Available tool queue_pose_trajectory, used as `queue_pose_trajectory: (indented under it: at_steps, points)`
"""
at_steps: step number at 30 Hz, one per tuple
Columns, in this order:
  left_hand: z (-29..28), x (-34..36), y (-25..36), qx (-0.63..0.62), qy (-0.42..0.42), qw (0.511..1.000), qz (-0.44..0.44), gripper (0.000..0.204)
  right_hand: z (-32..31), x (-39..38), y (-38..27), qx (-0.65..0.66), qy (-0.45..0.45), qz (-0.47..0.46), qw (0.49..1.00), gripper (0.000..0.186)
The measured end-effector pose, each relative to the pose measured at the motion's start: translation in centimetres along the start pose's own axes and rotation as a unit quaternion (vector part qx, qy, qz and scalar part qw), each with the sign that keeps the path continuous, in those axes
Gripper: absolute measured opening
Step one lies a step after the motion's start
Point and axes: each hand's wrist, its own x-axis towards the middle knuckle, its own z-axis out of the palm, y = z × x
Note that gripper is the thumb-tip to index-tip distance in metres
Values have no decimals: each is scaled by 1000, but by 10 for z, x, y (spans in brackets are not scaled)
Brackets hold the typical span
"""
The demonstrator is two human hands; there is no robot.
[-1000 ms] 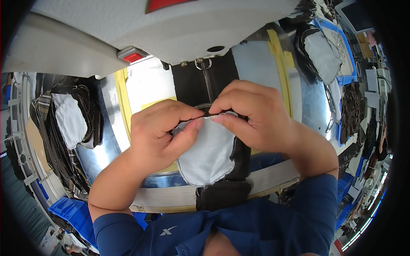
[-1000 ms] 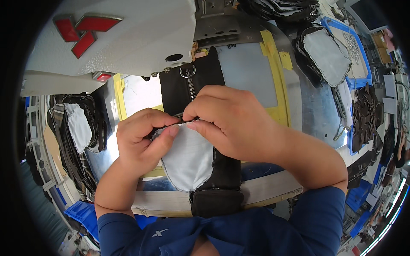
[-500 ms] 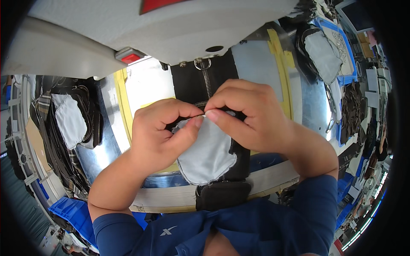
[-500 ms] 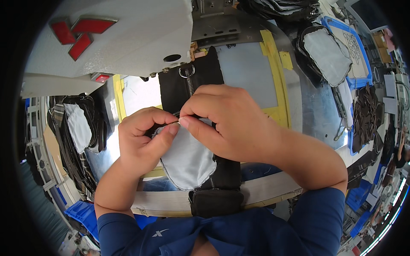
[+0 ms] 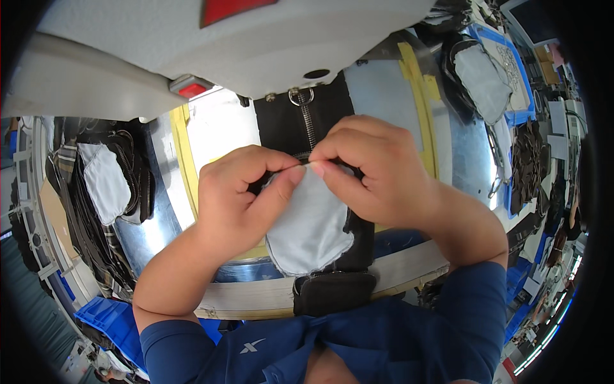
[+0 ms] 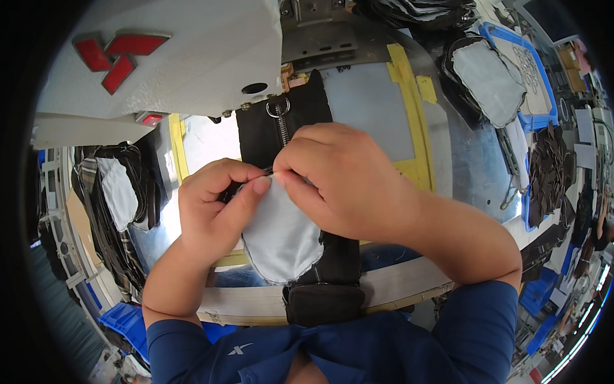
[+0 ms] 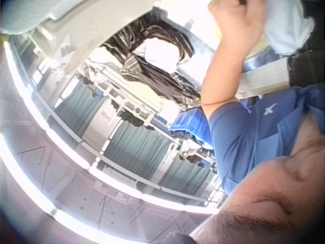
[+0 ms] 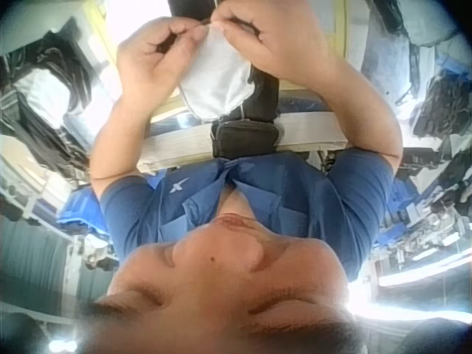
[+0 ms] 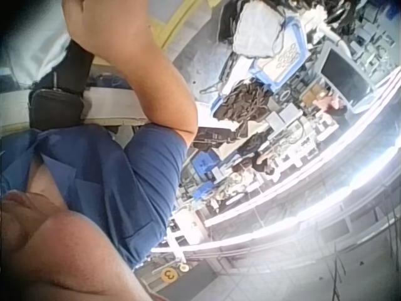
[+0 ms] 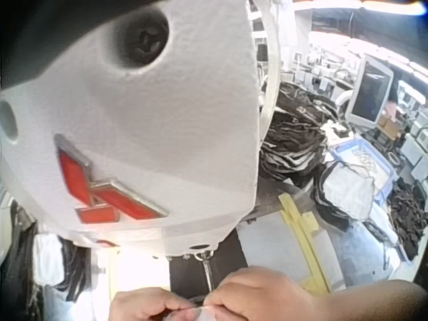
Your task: The person sews zippers onto small fabric pouches using a sewing machine. They repeatedly align the zipper with the pouch edge, feed it through the machine, and trim excess thread. The person handles multiple pouches one at a time, flipping them to check alignment and stitching.
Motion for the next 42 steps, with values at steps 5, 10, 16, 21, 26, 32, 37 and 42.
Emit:
queue_pose_trajectory:
  at_steps: [5,10,16,21,26,32,37,42]
  points:
    - [6,11,-16,-43,35,998,-4,13,-1,8,7,-94,14,-34,995,7]
    - [-12,38,-1,42,0,988,-152,21,1,24,21,-114,12,35,993,9]
    - [-15,66,-19,148,22,977,-155,24,-11,57,42,-171,-13,80,982,21]
    - [-13,72,-26,188,16,973,-130,29,-12,55,48,-166,-7,109,980,22]
    - [-14,72,-36,181,32,983,-2,24,-18,60,36,-183,-46,134,973,22]
    - [-18,76,-47,181,13,983,33,18,-24,66,36,-164,-70,140,974,21]
    - [-17,75,-51,201,4,979,7,20,-27,70,46,-151,-76,134,976,20]
    - [-15,74,-53,273,1,961,49,30,-25,72,53,-141,-68,136,978,16]
